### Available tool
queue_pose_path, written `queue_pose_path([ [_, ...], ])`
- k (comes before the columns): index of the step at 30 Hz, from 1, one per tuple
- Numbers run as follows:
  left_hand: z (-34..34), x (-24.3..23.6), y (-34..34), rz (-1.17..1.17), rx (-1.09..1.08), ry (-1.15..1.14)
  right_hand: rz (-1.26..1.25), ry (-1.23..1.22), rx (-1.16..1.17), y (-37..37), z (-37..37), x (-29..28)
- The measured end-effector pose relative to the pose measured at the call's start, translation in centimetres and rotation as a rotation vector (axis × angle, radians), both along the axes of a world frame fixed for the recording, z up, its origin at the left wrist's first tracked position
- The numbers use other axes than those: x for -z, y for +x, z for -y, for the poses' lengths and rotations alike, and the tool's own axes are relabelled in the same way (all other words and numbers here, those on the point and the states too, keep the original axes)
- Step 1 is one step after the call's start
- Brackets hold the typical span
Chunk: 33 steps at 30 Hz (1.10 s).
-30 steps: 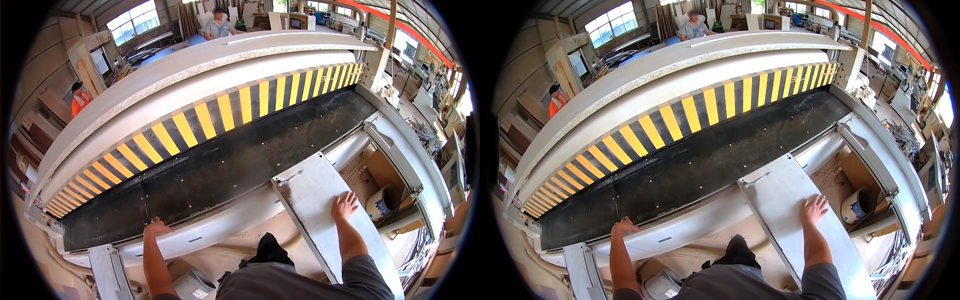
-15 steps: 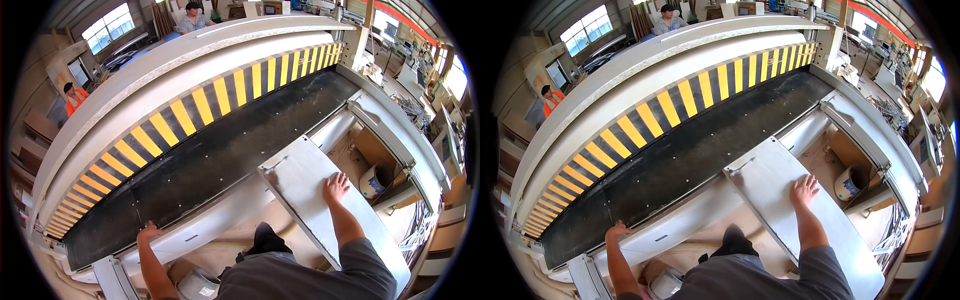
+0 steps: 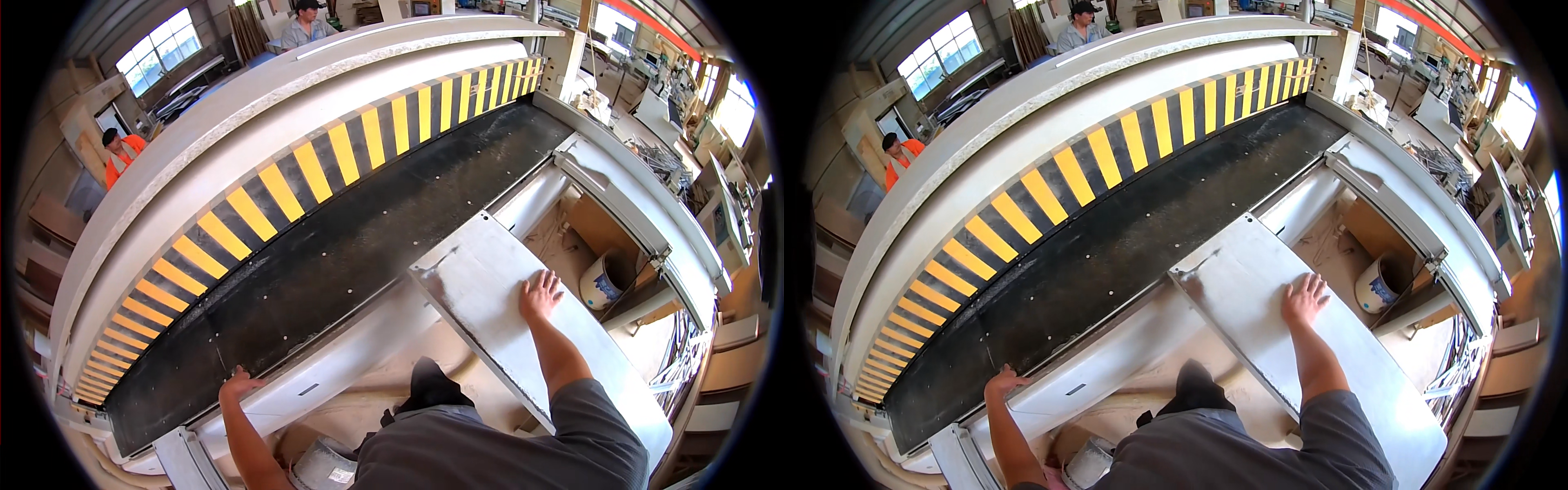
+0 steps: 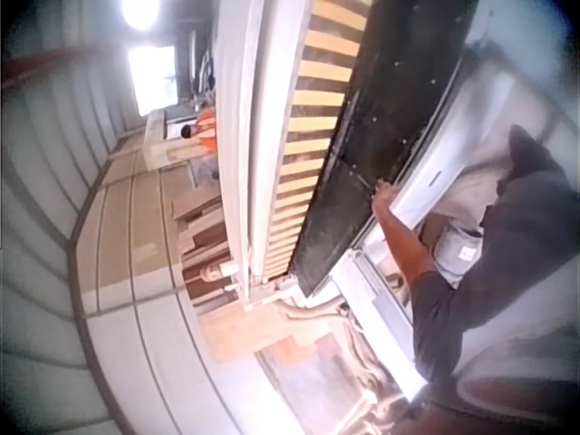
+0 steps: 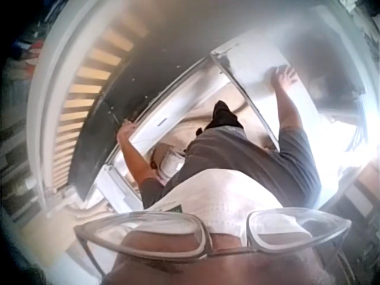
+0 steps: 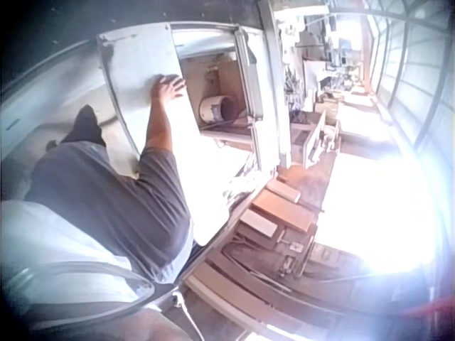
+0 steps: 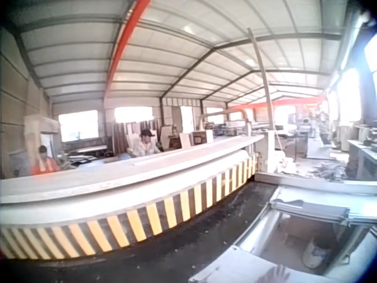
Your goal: The person adjusts the support table of an industrial cutting machine, guides a large panel through the cutter with a coworker, and removes cut strips from the machine.
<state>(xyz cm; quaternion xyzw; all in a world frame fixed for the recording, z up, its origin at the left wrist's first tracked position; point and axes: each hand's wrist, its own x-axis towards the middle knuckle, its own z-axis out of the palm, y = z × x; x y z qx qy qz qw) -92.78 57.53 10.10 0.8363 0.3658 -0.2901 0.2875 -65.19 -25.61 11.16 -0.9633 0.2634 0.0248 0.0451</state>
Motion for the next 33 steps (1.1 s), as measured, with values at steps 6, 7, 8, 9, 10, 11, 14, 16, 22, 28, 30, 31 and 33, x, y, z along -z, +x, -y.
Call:
queue_pose_path([
  [6, -0.6, 1.2, 0.5, -0.029, 0.059, 0.014, -0.004, 0.001, 0.006, -0.2, 0.2, -0.2],
  [7, -0.8, 1.3, 0.5, -0.024, 0.079, 0.05, -0.005, 0.002, 0.002, -0.2, 0.1, -0.2],
  [8, -0.9, 1.3, 0.5, -0.023, 0.081, 0.051, -0.005, 0.002, 0.004, -0.1, 0.1, -0.3],
  [9, -1.1, 1.4, 0.6, -0.037, 0.103, 0.047, -0.003, 0.003, 0.004, -0.1, 0.0, -0.3],
  [10, -1.3, 1.5, 0.5, -0.053, 0.126, 0.043, -0.002, 0.005, 0.005, -0.1, 0.0, -0.3],
  [11, -1.5, 1.5, 0.3, -0.053, 0.127, 0.044, -0.003, 0.006, 0.005, -0.2, 0.0, -0.3],
  [14, -1.5, 1.4, 0.1, -0.054, 0.082, -0.016, 0.01, 0.006, 0.004, -0.2, 0.1, 0.0],
  [16, -1.3, 1.1, 0.0, -0.038, 0.171, 0.041, 0.022, 0.005, 0.001, -0.2, 0.2, 0.1],
  [22, 0.0, -0.4, 0.5, -0.08, 0.229, 0.072, 0.024, 0.004, 0.004, -0.2, 0.3, 0.1],
  [28, 1.0, -1.6, 0.5, -0.074, 0.187, 0.057, 0.035, 0.001, -0.001, 0.0, 0.3, 0.4],
  [30, 1.3, -2.0, 0.7, -0.076, 0.192, 0.062, 0.037, -0.005, 0.001, 0.1, 0.4, 0.6],
  [31, 1.5, -2.1, 0.7, -0.079, 0.197, 0.067, 0.039, -0.01, 0.002, 0.1, 0.4, 0.6],
  [33, 1.9, -2.3, 0.9, -0.075, 0.169, 0.053, 0.039, -0.015, 0.005, 0.0, 0.6, 0.7],
])
